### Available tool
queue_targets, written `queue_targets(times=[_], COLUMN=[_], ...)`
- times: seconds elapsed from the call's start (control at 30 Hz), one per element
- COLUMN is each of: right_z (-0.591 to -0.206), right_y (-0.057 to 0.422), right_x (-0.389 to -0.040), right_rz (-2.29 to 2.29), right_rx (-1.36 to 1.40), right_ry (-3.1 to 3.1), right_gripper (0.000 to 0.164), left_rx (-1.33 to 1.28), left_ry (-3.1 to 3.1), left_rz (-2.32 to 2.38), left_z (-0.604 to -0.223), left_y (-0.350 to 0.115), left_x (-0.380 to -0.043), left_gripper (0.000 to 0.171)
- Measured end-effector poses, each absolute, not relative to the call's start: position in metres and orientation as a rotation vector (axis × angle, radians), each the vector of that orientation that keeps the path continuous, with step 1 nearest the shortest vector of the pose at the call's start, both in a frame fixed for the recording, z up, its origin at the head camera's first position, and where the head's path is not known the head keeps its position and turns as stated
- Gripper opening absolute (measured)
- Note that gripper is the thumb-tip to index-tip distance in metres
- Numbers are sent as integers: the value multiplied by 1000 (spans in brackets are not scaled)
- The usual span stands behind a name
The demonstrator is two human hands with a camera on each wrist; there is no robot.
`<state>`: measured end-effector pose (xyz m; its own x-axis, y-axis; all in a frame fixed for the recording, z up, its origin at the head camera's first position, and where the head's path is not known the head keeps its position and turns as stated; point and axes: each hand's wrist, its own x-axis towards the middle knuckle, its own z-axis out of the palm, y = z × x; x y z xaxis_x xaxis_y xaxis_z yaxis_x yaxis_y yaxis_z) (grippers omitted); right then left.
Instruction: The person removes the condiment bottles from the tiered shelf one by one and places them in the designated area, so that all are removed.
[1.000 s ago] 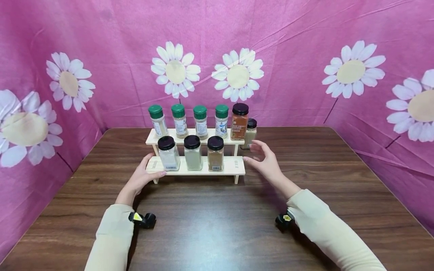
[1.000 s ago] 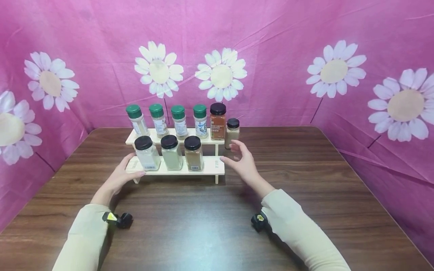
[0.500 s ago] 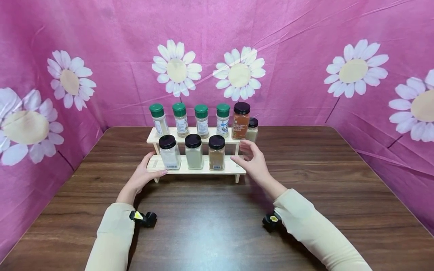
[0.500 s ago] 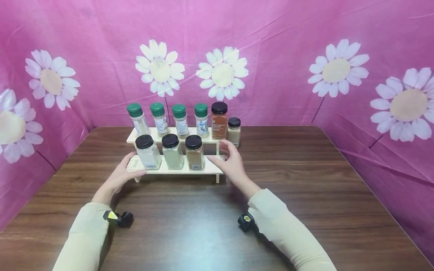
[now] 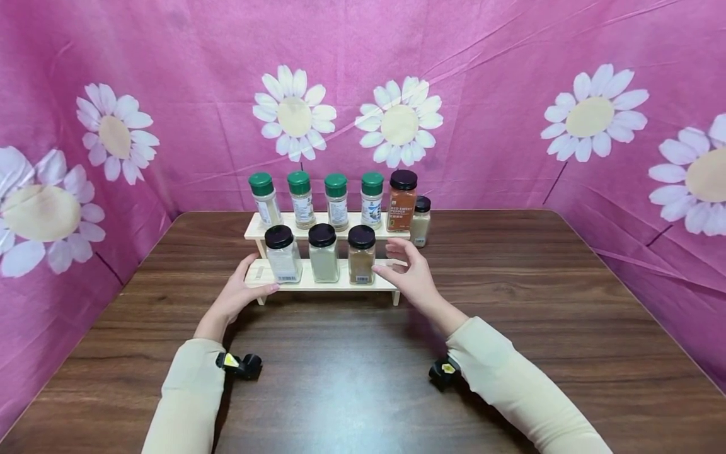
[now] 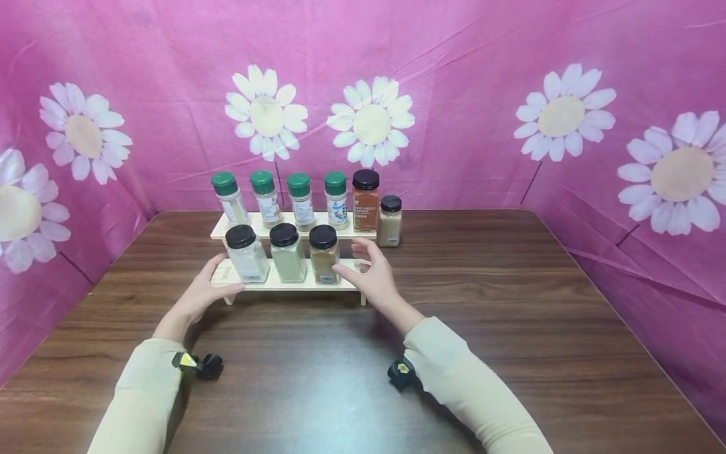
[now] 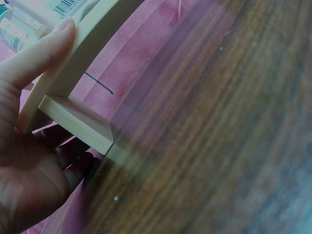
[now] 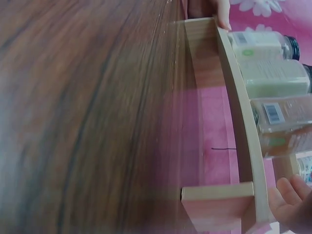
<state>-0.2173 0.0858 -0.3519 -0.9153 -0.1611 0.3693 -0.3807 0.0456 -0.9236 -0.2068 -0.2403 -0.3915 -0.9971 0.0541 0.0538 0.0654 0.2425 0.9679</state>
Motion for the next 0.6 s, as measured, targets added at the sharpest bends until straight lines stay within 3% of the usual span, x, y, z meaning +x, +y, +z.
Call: queue_targets(times=[0.6], right_z=[-354], right_y=[50], right_x=[-220], right_rz=[1814], right_rx=[472], right_ry=[-2242], right_gripper=[53], left_rx=[-140], left_ry=[-2473], left_rz=[-1908], left_z=[-394], left_y=[-242], left_x=[-209], left_gripper=[84])
